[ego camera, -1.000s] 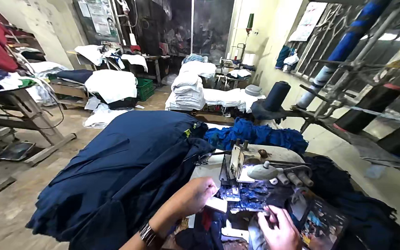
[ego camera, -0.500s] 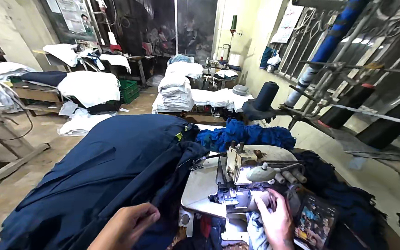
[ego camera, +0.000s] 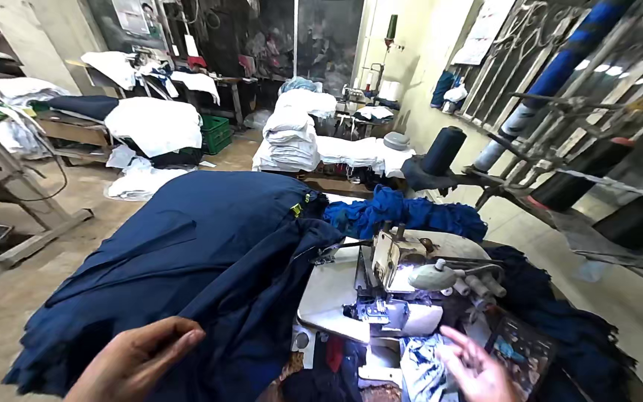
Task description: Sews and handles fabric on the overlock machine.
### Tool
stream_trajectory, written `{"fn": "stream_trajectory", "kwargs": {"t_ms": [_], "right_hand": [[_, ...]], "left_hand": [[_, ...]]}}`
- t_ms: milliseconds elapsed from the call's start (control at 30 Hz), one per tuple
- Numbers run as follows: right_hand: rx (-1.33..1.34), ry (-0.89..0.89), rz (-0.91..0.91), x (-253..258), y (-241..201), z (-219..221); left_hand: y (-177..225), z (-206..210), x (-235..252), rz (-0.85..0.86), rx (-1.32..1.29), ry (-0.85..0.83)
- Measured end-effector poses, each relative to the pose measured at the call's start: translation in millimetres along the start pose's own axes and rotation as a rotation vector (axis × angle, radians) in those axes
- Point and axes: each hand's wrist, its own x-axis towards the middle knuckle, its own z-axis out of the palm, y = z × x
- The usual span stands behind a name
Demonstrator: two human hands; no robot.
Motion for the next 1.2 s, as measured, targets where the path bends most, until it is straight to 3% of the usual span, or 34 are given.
{"fn": "stream_trajectory", "kwargs": {"t_ms": [100,133,200,300,333,467,567,667,767,933,1033,1100,1200], "right_hand": [[-0.066,-0.206,0.014,-10.3,10.8,15.4],[-0.074,-0.255,0.006,-10.7,15.1,20.7],[-0.053,-0.327,-0.023,-9.9,24.8,28.9],[0.025,-0.352,-0.044,-8.7,28.4,37.3],[0.056,-0.354,-0.049,-7.3,28.4,39.7],[0.097,-0.401,-0.041,-5.2,28.4,43.2],[0.105,-0.283,-0.203,-9.6,49.4,55.6],[0.062,-0.16,-0.313,-19.1,52.8,61.5],[0.043,-0.087,-0.369,-21.9,57.9,65.6],[0.058,-0.089,-0.423,-17.5,63.1,71.0],[0.084,-0.114,-0.342,-19.6,53.0,66.5],[0.08,-0.029,-0.328,-20.1,38.2,62.5],[0.015,0.141,-0.441,-1.7,4.6,69.2]], "left_hand": [[-15.0,-32.0,-11.1,-0.237,0.415,-0.185],[-13.7,-40.4,-17.1,-0.274,0.487,-0.155],[4.3,-46.3,-21.8,-0.192,0.563,0.112],[50.4,-20.9,9.8,0.12,0.549,0.453],[64.6,-6.5,25.6,0.195,0.498,0.445],[101.6,72.5,100.7,0.304,0.291,0.091],[104.4,125.4,155.1,0.158,0.406,-0.035],[97.8,152.8,184.7,-0.008,0.593,-0.154],[102.3,157.5,190.1,-0.005,0.683,-0.177],[135.2,181.2,158.3,-0.004,0.303,-0.34],[142.8,184.0,151.6,0.063,0.288,-0.508],[140.2,169.3,167.5,0.068,0.241,-0.411],[139.1,168.7,207.6,0.029,-0.051,-0.134]]}}
